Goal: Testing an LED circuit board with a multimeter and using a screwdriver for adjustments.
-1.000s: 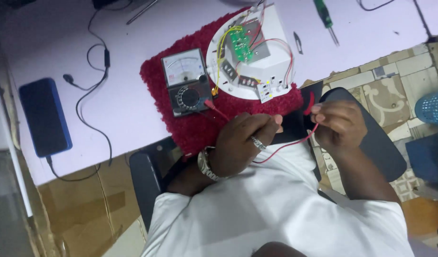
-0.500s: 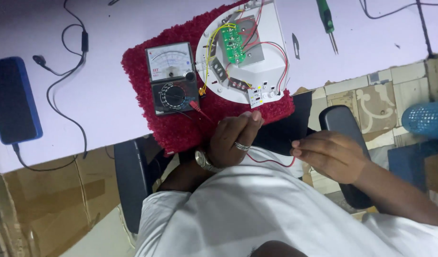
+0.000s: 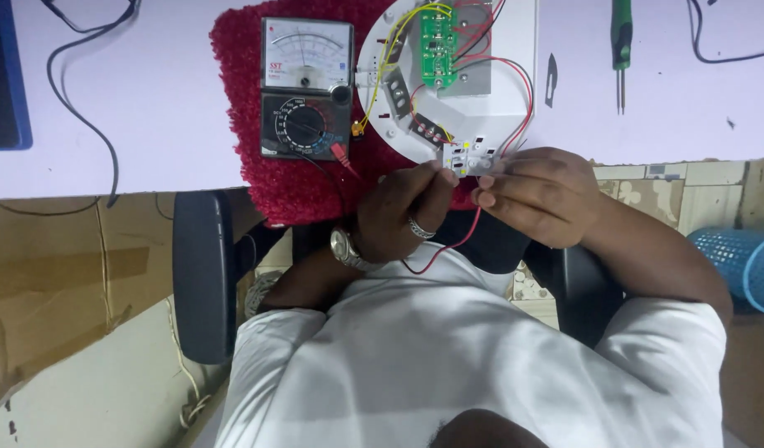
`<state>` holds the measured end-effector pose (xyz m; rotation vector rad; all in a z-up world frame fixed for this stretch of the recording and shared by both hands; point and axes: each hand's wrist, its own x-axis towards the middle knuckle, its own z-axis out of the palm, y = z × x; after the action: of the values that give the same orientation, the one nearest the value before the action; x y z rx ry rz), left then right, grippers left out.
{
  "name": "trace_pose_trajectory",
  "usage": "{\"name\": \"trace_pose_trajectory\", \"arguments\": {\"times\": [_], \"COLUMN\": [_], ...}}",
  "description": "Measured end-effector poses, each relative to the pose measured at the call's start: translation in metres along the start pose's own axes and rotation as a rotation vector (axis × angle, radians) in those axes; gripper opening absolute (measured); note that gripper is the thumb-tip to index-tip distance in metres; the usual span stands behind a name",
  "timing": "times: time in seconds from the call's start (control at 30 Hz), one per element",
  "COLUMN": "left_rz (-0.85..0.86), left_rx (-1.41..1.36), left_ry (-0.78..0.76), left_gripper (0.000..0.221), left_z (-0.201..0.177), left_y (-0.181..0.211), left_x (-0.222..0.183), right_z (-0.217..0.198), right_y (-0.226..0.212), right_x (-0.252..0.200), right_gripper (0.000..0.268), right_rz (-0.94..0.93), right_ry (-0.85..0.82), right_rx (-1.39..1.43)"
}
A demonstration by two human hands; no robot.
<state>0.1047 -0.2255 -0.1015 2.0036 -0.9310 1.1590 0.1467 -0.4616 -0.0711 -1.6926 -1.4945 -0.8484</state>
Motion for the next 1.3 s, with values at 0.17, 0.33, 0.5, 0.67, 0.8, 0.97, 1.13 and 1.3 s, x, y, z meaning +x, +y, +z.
{"name": "trace_pose_trajectory", "arguments": {"times": [0.17,0.33,0.5,0.67,0.8,0.97,1.13,1.3], "left_rz": [-0.109,0.014,0.000,-0.108,-0.163,-0.062,-0.056,-0.076], "left_rx": [-0.132,0.151,0.040,-0.201,-0.248,-0.051,-0.045,-0.185], "left_ry": [0.009,0.041,0.028,0.001,-0.027,0.001,-0.013,-0.066], "left_gripper": [0.024,0.020,0.024,0.023,0.025,0.024,0.024,0.025], "left_z": [0.002,0.015,0.010,0.008,0.006,0.009,0.010,0.001], "left_y": [0.003,-0.006,-0.007,-0.005,-0.006,-0.008,-0.008,-0.009], "left_x": [-0.001,-0.007,-0.005,-0.009,-0.008,-0.011,-0.012,-0.005], "right_z": [-0.001,0.003,0.005,0.005,0.005,0.006,0.006,0.008], "right_y": [0.010,0.011,0.009,0.010,0.008,0.007,0.007,0.007], "right_x": [0.000,0.011,0.016,0.009,0.012,0.009,0.011,0.015], "right_gripper": [0.013,0.011,0.009,0.008,0.010,0.011,0.012,0.012], "right_rz": [-0.013,0.017,0.049,0.054,0.077,0.085,0.099,0.100], "right_ry": [-0.023,-0.018,-0.013,-0.057,-0.065,-0.076,-0.083,-0.073], "right_rx": [0.019,-0.002,-0.029,-0.053,-0.056,-0.071,-0.072,-0.081]}}
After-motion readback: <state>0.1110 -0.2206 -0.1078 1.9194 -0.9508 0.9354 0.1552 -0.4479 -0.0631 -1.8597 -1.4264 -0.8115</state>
